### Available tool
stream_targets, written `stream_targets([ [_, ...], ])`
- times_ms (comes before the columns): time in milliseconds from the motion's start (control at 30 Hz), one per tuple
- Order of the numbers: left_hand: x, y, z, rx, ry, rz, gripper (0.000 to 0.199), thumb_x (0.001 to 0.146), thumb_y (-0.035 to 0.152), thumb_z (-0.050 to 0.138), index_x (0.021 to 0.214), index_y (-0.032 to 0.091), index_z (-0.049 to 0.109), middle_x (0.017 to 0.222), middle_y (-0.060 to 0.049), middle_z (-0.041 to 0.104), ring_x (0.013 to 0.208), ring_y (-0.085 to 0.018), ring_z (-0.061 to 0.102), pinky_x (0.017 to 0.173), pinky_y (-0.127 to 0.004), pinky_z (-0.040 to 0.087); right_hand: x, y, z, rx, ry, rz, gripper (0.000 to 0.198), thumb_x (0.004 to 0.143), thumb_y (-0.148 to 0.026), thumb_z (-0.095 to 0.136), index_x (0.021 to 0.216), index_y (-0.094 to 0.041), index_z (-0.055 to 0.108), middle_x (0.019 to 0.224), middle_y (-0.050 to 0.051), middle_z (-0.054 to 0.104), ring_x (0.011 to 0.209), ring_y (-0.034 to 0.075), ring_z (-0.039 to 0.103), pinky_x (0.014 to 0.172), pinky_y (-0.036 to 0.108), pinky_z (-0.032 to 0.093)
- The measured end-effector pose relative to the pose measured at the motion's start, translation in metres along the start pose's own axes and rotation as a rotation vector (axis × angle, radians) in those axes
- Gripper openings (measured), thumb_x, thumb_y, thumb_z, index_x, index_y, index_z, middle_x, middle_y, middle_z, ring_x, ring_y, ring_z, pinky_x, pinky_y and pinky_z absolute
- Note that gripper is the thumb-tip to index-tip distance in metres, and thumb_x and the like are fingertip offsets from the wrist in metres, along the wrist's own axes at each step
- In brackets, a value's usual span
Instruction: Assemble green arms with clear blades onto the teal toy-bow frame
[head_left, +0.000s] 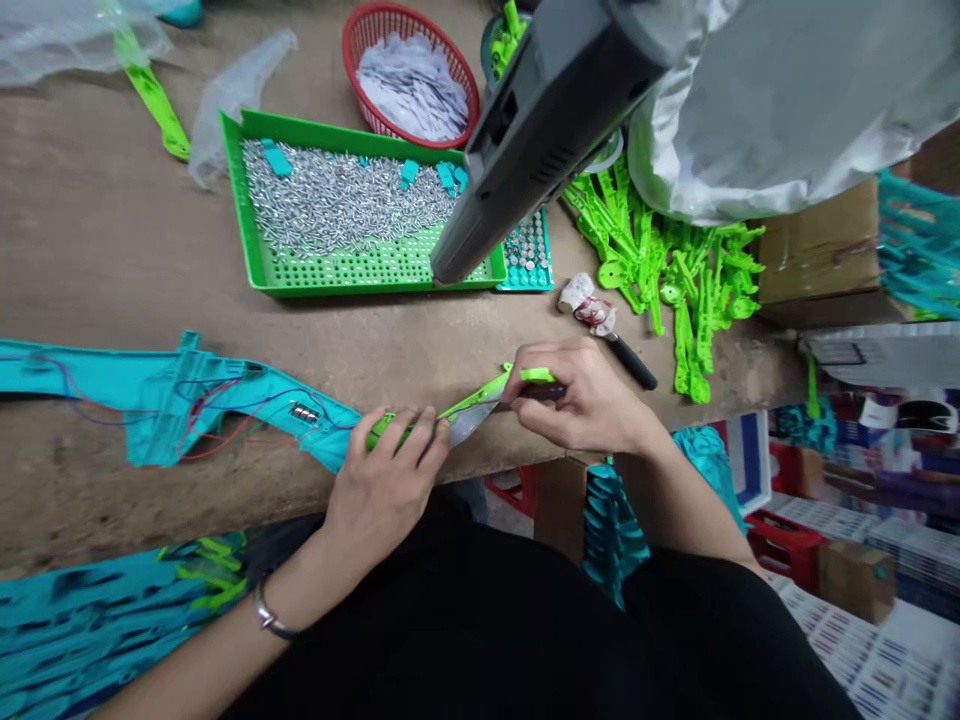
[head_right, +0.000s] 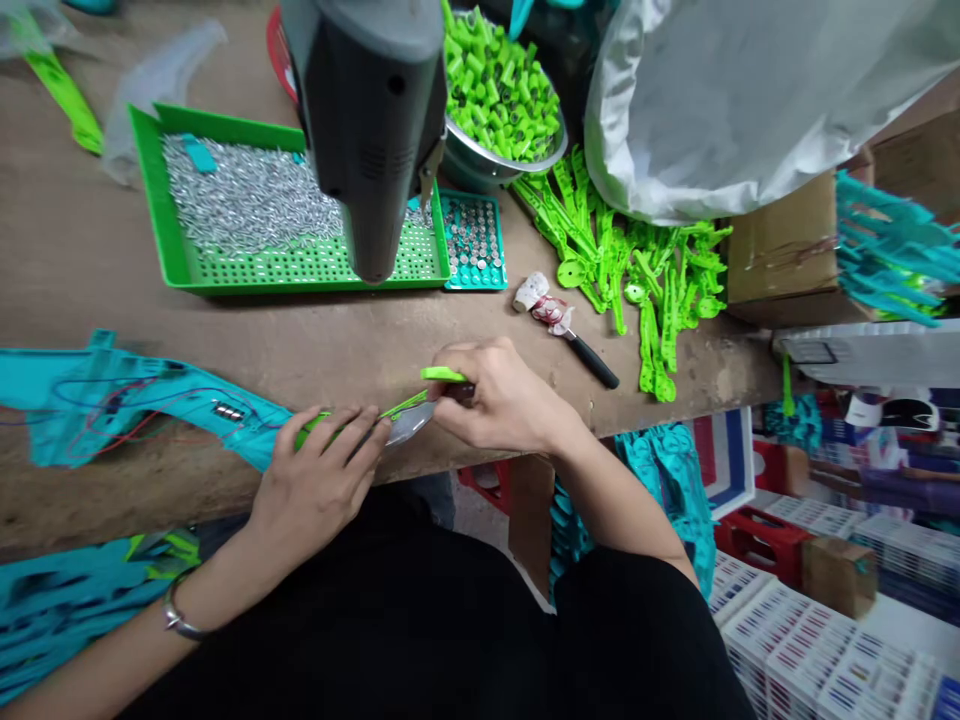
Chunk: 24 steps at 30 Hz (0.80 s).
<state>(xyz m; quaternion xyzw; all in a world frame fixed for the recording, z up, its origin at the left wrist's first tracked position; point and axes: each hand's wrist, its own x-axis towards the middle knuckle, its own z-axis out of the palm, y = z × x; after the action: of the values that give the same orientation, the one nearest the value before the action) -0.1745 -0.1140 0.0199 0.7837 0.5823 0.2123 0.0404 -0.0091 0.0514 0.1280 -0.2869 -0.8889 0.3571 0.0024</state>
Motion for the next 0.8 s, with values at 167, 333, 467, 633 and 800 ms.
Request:
stream_targets([
  [167,0.000,0.000,0.000,0.000,0.005,-0.001,0.031,0.092,0.012,0.053,0.121,0.012,0.064,0.125,-0.010,0.069,0.110,-0.029,0.062,0.100,-0.051,0.041,-0.003,0.005,0.002,0.003,-0.024,0.007,0.011,0.073,-0.010,0.053,0.072,-0.015,0.063,0.068,0.001,0.064,0.064,0.011,0.055,0.065,0.024,0.039],
  [333,0.000,0.000,0.000,-0.008,0.013,0.001,0.031,0.092,0.013,0.053,0.122,0.013,0.064,0.125,-0.010,0.069,0.111,-0.029,0.062,0.101,-0.051,0.041,-0.001,0.010,0.005,0.018,-0.022,0.024,0.012,0.074,-0.011,0.053,0.072,-0.016,0.064,0.070,0.001,0.065,0.066,0.012,0.055,0.067,0.025,0.040],
  [467,0.000,0.000,0.000,-0.016,0.013,0.003,0.032,0.092,0.012,0.053,0.122,0.013,0.063,0.125,-0.011,0.069,0.111,-0.029,0.062,0.101,-0.051,0.041,-0.001,0.011,0.005,0.018,-0.024,0.028,0.011,0.075,-0.012,0.053,0.072,-0.016,0.063,0.070,0.001,0.064,0.066,0.011,0.055,0.066,0.025,0.040],
  [633,-0.001,-0.001,0.001,-0.017,0.001,0.001,0.033,0.092,0.011,0.052,0.123,0.013,0.063,0.125,-0.010,0.069,0.112,-0.029,0.062,0.101,-0.051,0.041,0.000,0.013,0.010,-0.033,-0.033,0.005,0.011,0.078,-0.012,0.053,0.074,-0.017,0.061,0.067,-0.001,0.059,0.063,0.010,0.051,0.064,0.025,0.037],
  [800,-0.002,-0.002,0.002,-0.021,-0.008,0.004,0.034,0.092,0.012,0.052,0.124,0.012,0.063,0.127,-0.011,0.068,0.113,-0.029,0.061,0.102,-0.051,0.040,-0.012,0.002,0.004,-0.034,-0.052,0.023,0.011,0.078,-0.011,0.054,0.080,-0.017,0.063,0.075,0.000,0.064,0.071,0.012,0.058,0.067,0.024,0.041],
])
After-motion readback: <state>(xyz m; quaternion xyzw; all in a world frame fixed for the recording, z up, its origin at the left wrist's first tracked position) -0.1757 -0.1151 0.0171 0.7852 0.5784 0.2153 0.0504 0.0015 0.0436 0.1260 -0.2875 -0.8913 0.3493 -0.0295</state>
